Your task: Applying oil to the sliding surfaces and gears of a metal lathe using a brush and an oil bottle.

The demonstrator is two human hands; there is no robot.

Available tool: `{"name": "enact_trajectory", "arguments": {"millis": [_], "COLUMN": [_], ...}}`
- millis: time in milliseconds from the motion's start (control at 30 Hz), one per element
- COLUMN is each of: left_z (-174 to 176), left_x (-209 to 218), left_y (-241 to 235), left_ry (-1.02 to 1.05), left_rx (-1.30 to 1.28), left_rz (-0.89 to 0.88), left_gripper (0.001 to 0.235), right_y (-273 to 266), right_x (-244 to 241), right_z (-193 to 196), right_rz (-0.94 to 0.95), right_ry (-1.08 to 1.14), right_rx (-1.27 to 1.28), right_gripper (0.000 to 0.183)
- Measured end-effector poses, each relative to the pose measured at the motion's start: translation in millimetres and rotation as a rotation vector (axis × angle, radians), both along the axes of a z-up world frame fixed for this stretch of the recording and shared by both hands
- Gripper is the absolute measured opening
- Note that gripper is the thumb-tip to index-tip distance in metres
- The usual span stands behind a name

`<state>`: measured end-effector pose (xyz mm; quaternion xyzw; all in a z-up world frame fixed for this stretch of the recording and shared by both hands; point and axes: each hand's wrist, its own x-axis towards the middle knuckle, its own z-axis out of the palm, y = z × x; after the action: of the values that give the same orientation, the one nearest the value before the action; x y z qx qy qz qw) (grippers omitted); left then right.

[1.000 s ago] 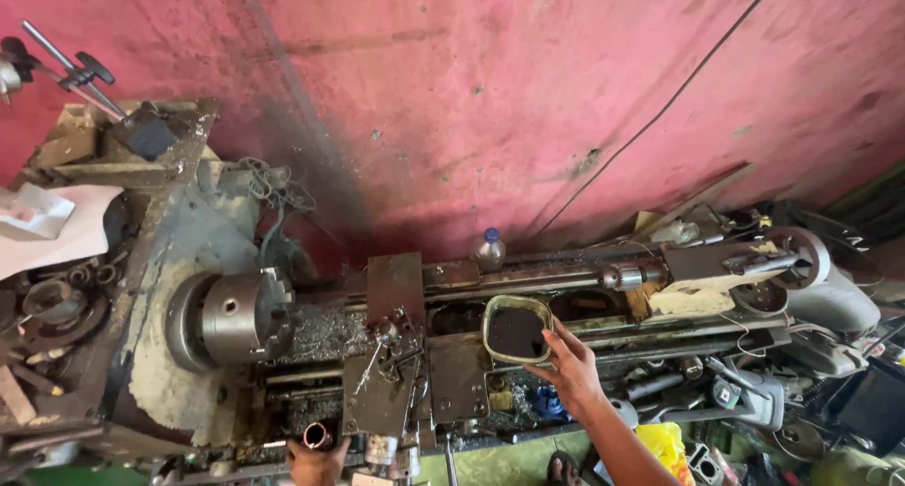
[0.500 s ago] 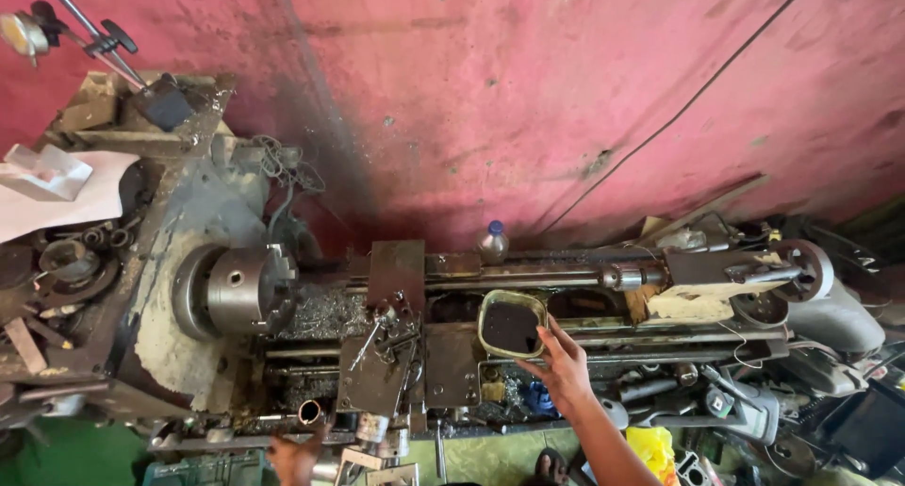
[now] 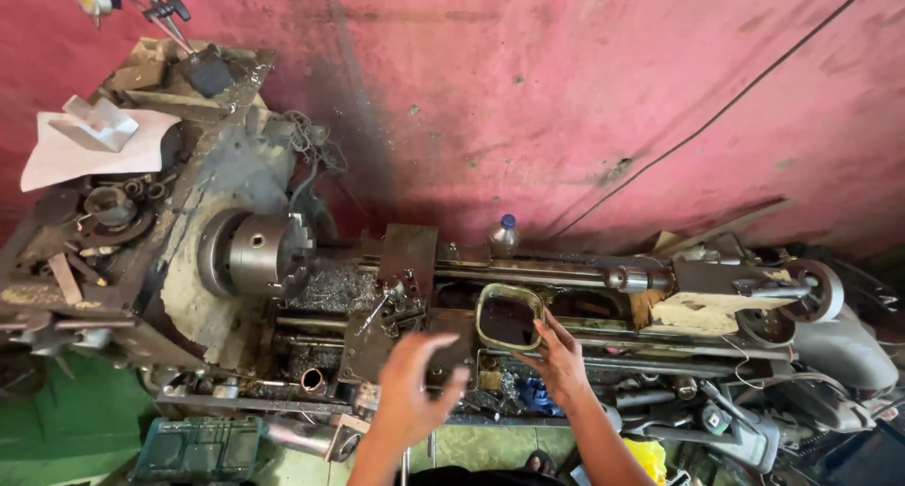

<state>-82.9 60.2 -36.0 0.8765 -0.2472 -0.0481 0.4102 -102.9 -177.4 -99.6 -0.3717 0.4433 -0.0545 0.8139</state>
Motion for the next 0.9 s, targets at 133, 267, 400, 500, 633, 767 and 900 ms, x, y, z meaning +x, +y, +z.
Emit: {"name": "enact_trajectory", "arguments": {"millis": [133, 267, 400, 500, 633, 767, 900], "left_z": [4.6, -21.1, -29.0, -35.3, -52.4, -75.8, -77.4], "left_x": [28.8, 49.8, 51.2, 42.4, 35.2, 31.0, 21.6], "left_y": [-43.2, -55.5, -51.3, -50.5, -51.3, -48.7, -40.0], "left_ry": [-0.043, 0.086, 0.186, 0.219, 0.173, 0.168, 0.185], "left_rx": [0.108, 0.146, -0.057, -0.112, -0.126, -0.141, -0.182], "left_rz": [-0.206, -0.169, -0.268, -0.273, -0.29, -0.243, -0.197], "left_gripper": [0.102, 0.142, 0.124, 0.124, 0.128, 0.124, 0.116], "right_y": [3.1, -2.8, -4.9, -2.3, -8.9, -11.9, -9.0], "right_x": [-5.1, -14.2, -19.0, -27.4, -34.2, -36.0, -38.1], "right_z": [2.3, -14.0, -38.7, -16.4, -37.5, -55.5, -44.3], "right_rz": [0.041, 0.098, 0.077, 0.123, 0.139, 0.215, 0.32], "right_ry": [-0.037, -0.071, -0.128, -0.111, -0.106, -0.104, -0.088], "right_rx": [-0.031, -0.053, -0.088, -0.069, -0.046, -0.019, -0.022], "right_gripper": [0.072, 0.06, 0.048, 0.049, 0.048, 0.049, 0.053]}}
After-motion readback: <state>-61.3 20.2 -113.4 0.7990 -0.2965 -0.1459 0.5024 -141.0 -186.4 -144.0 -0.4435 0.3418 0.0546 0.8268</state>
